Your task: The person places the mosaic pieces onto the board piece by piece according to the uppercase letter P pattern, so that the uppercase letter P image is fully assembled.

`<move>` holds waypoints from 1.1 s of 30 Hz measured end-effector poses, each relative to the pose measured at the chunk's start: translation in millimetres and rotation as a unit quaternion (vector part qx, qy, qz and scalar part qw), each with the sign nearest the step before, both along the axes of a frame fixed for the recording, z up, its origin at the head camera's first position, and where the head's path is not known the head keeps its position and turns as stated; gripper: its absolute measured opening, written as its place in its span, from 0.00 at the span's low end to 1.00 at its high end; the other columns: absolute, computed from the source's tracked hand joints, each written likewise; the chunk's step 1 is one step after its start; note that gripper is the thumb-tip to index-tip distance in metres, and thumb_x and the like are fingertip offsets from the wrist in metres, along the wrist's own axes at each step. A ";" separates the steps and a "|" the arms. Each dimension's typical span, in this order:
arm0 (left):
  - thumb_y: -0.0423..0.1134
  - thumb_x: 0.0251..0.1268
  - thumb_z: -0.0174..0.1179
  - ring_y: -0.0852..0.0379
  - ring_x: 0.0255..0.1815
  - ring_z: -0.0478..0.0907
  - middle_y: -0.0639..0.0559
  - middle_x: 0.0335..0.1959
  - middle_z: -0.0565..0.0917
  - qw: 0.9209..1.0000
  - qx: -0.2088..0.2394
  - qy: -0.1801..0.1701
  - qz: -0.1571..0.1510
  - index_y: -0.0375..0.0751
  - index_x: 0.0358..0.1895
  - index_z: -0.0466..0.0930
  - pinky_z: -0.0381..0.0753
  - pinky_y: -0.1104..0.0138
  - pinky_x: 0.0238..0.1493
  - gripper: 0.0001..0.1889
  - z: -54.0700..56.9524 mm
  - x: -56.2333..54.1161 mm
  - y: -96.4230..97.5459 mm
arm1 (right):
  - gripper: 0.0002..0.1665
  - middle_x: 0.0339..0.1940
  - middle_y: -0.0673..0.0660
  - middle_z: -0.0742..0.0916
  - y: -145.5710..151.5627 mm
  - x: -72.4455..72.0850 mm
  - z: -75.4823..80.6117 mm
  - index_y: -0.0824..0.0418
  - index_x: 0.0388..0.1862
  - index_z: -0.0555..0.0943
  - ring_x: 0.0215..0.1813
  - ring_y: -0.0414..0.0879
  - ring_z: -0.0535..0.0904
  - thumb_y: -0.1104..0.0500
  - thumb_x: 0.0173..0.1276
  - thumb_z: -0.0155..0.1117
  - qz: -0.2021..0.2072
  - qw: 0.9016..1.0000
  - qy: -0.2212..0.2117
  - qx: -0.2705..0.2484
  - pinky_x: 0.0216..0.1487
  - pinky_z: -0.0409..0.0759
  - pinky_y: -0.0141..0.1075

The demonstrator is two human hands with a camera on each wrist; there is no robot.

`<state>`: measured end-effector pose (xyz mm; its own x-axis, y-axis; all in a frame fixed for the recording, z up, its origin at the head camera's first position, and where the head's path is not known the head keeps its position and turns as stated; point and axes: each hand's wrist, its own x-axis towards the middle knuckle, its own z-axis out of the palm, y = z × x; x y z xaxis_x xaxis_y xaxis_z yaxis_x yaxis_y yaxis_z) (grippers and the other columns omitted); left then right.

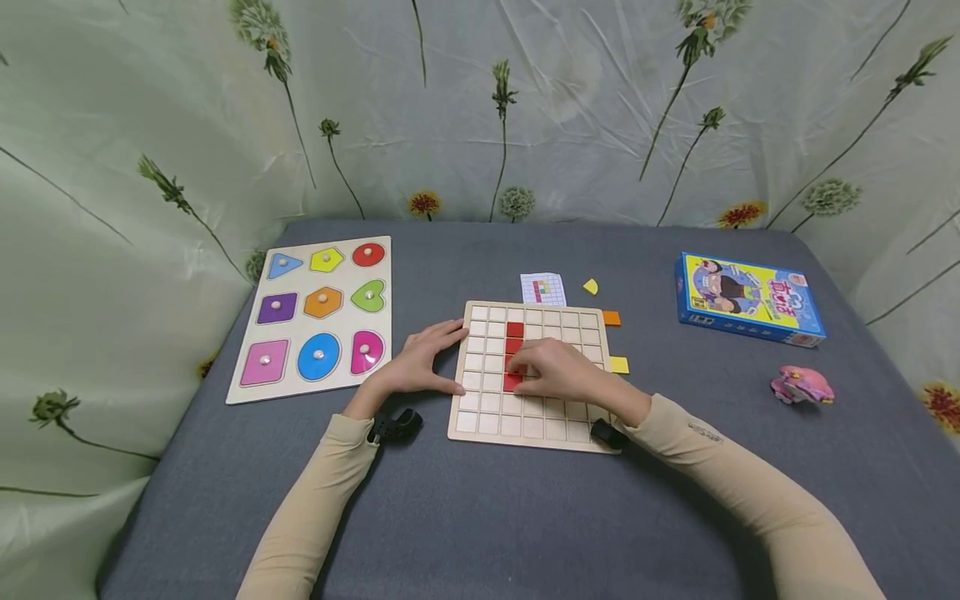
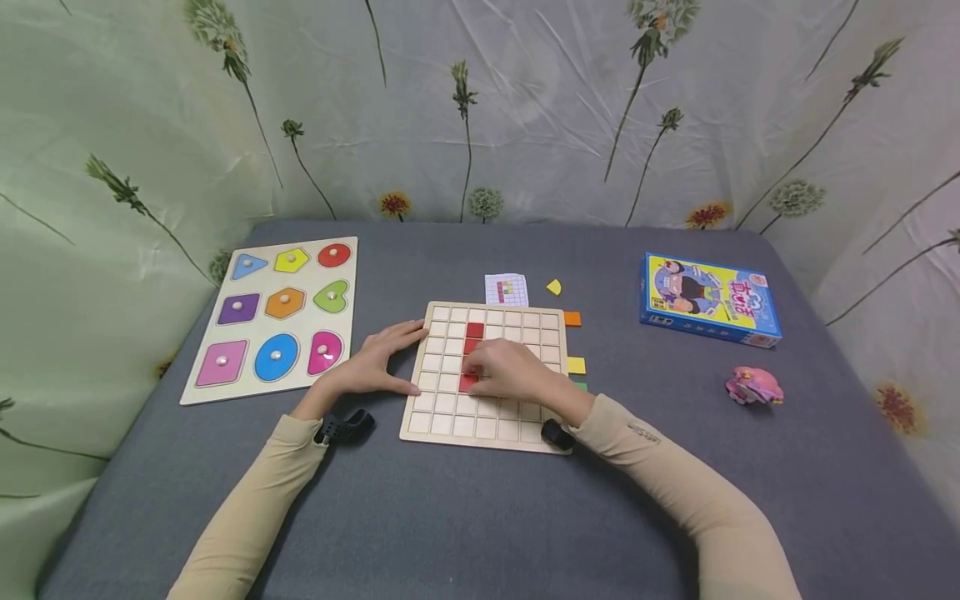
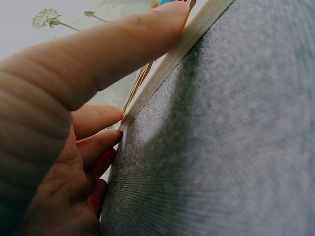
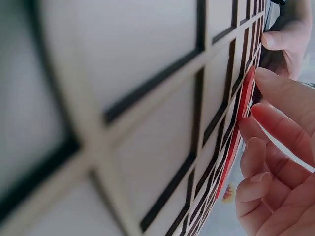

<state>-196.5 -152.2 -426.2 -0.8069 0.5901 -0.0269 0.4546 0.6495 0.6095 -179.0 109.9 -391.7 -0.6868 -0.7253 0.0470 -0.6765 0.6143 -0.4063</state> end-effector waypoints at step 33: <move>0.49 0.44 0.72 0.44 0.76 0.48 0.43 0.75 0.55 1.000 0.005 -0.005 -0.001 0.41 0.72 0.57 0.49 0.44 0.66 0.49 0.3 1.3 -0.3 | 0.11 0.30 0.47 0.83 69.6 15.1 7.4 0.56 0.41 0.85 0.26 0.35 0.69 0.57 0.58 0.69 -0.078 0.996 -0.042 0.014 0.28 0.66 0.27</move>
<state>-195.2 -152.5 -425.9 -0.8058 0.5914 -0.0298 0.4490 0.6430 0.6204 -163.9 179.4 -384.3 -0.7917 -0.6100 -0.0339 -0.5363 0.7204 -0.4397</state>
